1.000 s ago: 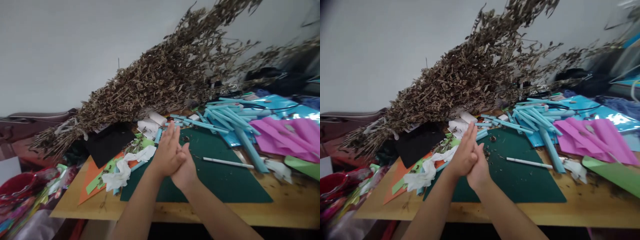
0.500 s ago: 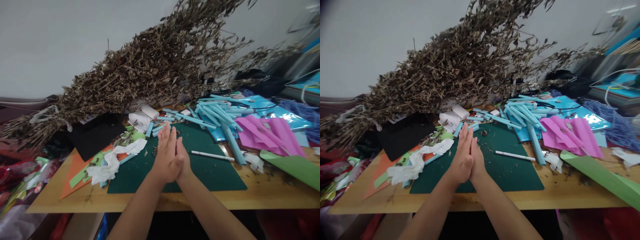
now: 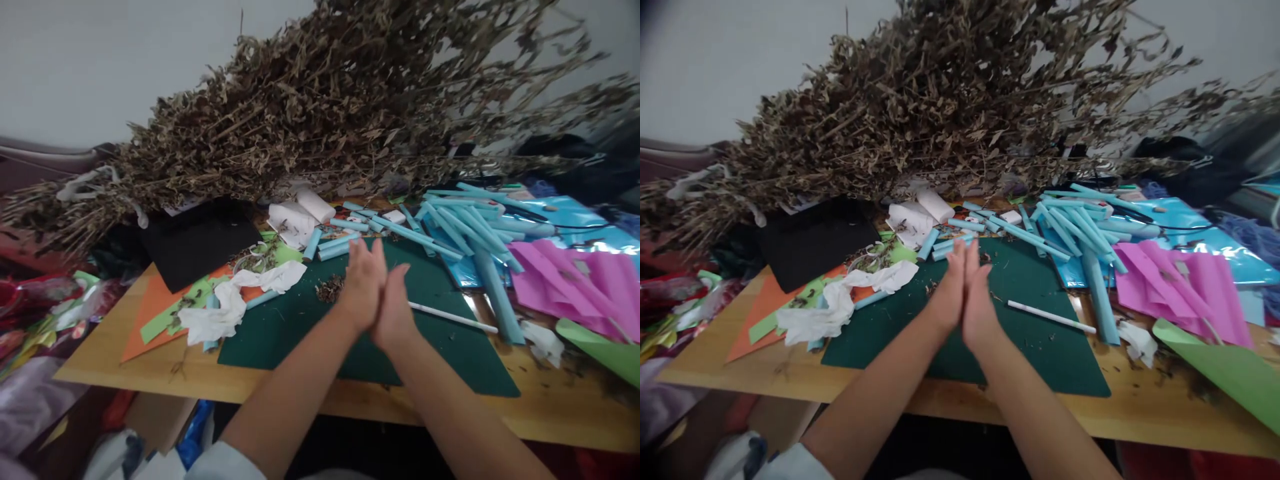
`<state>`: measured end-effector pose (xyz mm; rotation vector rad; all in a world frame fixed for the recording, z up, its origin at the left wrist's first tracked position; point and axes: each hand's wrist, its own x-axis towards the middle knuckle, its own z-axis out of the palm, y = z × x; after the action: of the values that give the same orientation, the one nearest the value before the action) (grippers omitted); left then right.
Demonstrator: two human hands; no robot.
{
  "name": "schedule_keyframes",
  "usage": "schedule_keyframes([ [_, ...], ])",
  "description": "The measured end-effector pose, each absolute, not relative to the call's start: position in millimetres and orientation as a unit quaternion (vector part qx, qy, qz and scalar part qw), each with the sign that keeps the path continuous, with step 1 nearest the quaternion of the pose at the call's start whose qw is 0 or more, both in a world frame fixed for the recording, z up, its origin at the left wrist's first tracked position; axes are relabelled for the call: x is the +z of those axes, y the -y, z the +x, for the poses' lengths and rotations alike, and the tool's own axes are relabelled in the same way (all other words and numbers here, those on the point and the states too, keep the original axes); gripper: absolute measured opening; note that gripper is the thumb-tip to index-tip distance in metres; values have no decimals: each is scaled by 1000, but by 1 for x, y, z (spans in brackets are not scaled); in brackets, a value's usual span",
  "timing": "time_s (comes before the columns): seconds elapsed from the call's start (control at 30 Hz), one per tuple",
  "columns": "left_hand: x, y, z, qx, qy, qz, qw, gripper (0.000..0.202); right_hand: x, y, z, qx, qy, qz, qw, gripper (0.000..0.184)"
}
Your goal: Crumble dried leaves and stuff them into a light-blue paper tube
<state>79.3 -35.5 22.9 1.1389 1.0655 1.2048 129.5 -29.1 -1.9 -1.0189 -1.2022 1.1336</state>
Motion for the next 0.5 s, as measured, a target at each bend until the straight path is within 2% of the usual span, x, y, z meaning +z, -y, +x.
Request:
schedule_keyframes([
  [0.1, 21, 32, 78, 522, -394, 534, 535, 65, 1, 20, 131, 527, 467, -442, 556, 71],
  [0.2, 14, 30, 76, 509, -460, 444, 576, 58, 1, 13, 129, 550, 458, -433, 548, 68],
  [0.3, 5, 28, 71, 573, -406, 478, 527, 49, 0, 1, 123, 558, 446, -440, 544, 76],
  [0.5, 11, 5, 31, 601, -284, 492, 563, 59, -5, -33, 122, 450, 575, -380, 568, 73],
])
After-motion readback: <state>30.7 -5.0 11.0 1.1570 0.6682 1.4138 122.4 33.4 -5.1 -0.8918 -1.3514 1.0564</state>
